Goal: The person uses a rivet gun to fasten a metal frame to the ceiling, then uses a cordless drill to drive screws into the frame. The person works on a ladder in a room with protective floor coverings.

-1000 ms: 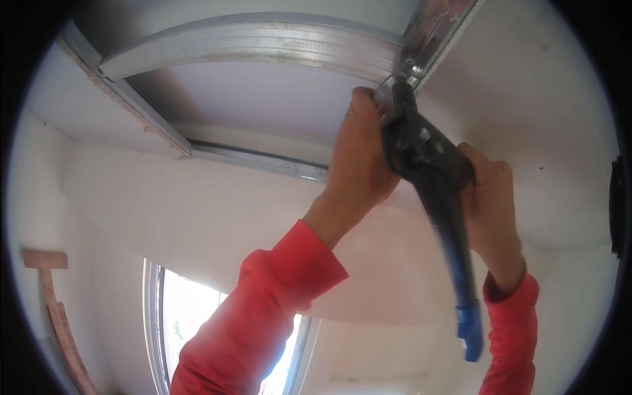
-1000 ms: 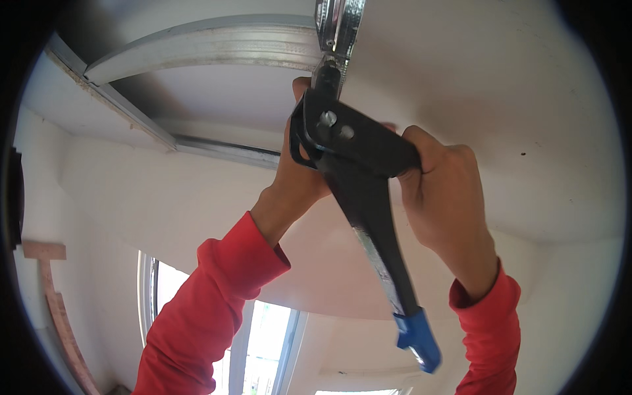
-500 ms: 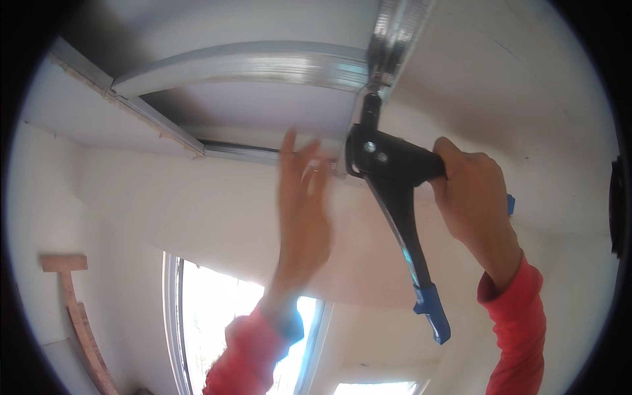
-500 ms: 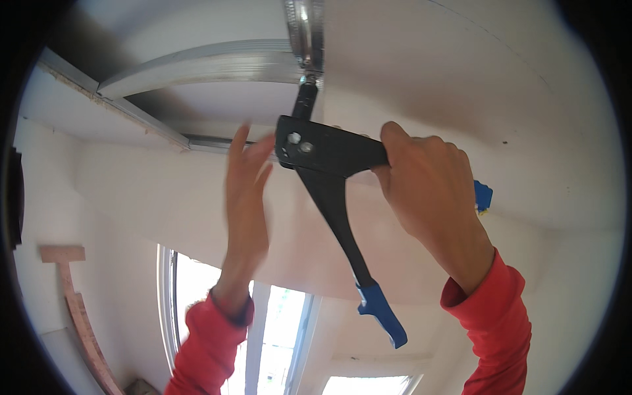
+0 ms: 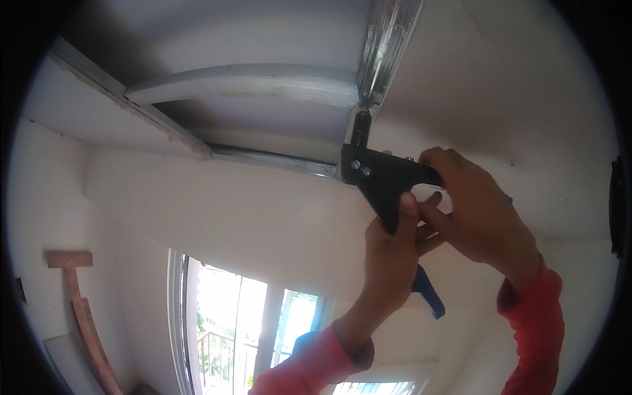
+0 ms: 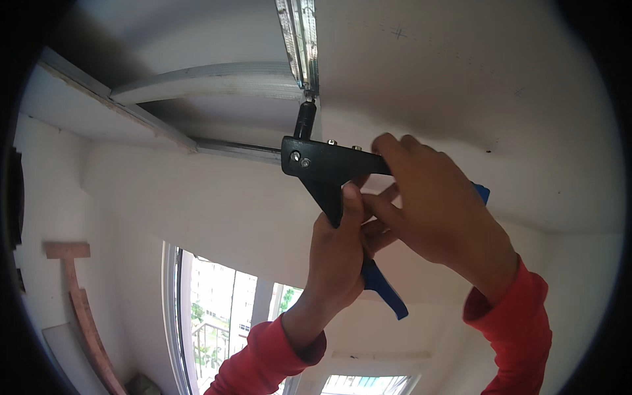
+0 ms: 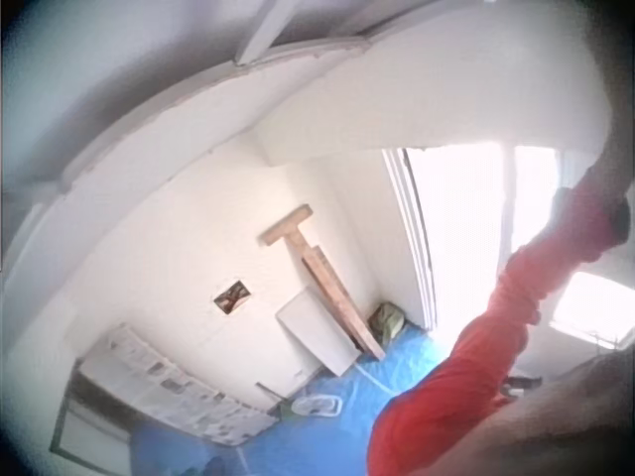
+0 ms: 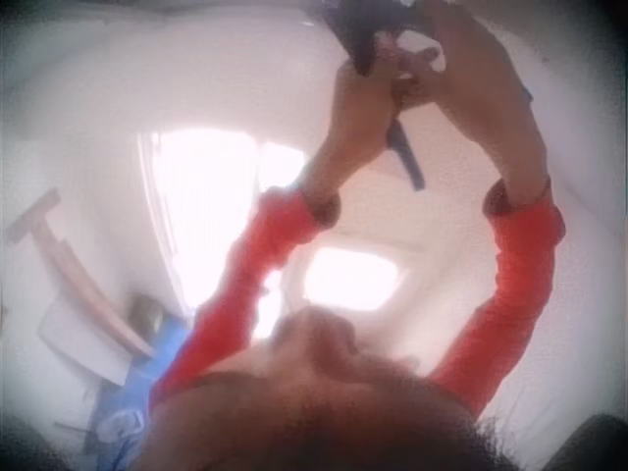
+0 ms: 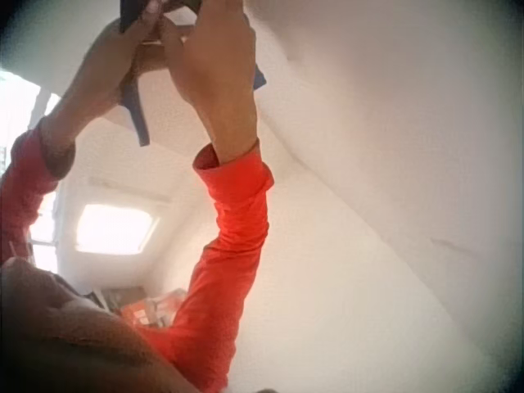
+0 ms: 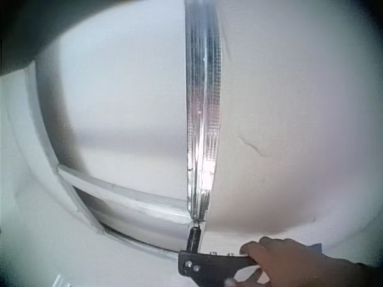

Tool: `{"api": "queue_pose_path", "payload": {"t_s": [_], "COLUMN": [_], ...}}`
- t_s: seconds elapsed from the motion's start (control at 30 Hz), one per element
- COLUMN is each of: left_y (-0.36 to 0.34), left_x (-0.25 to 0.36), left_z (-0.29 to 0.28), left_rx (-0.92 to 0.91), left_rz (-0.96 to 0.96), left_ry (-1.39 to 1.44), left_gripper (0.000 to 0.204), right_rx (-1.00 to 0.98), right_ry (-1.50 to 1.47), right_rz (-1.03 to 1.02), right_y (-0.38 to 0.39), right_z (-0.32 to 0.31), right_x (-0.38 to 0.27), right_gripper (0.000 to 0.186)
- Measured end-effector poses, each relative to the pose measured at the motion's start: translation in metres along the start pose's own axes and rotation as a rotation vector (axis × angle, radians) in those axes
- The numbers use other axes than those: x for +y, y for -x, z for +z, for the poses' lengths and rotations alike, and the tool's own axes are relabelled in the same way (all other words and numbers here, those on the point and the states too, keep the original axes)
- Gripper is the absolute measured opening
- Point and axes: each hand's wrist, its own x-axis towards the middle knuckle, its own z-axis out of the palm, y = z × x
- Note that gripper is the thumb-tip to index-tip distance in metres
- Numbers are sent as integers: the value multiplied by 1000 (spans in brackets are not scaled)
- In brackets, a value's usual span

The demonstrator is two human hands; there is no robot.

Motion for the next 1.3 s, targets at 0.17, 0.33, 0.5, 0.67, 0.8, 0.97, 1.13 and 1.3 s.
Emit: {"api": "queue_pose_path", "payload": {"t_s": [0.17,0.33,0.5,0.67,0.8,0.97,1.13,1.3], "left_y": [6,-5,-14,-22,-29,-33,-41,-50], "left_x": [-8,-7,-10,-18,-27,-37,-32,-25], "left_z": [15,13,24,36,33,37,36,41], "left_rx": [-129,-157,-355,-313,-352,-281,-231,-37], "left_rz": [-43,60,185,271,300,329,387,414], "left_ry": [64,57,621,442,447,416,327,301], "left_gripper": [76,82,64,43,36,32,29,24], "right_rx": [140,75,55,-53,-142,-287,-283,-322], "right_ry": [301,420,330,204,243,404,316,279], "right_rz": [51,112,234,366,204,88,180,179], "right_y": [35,44,44,46,68,73,61,48], "right_z": [-31,-34,-29,-48,-64,-71,-65,-61], "right_x": [26,41,28,21,10,8,7,14], "right_gripper": [35,40,47,57,109,158,134,108]}}
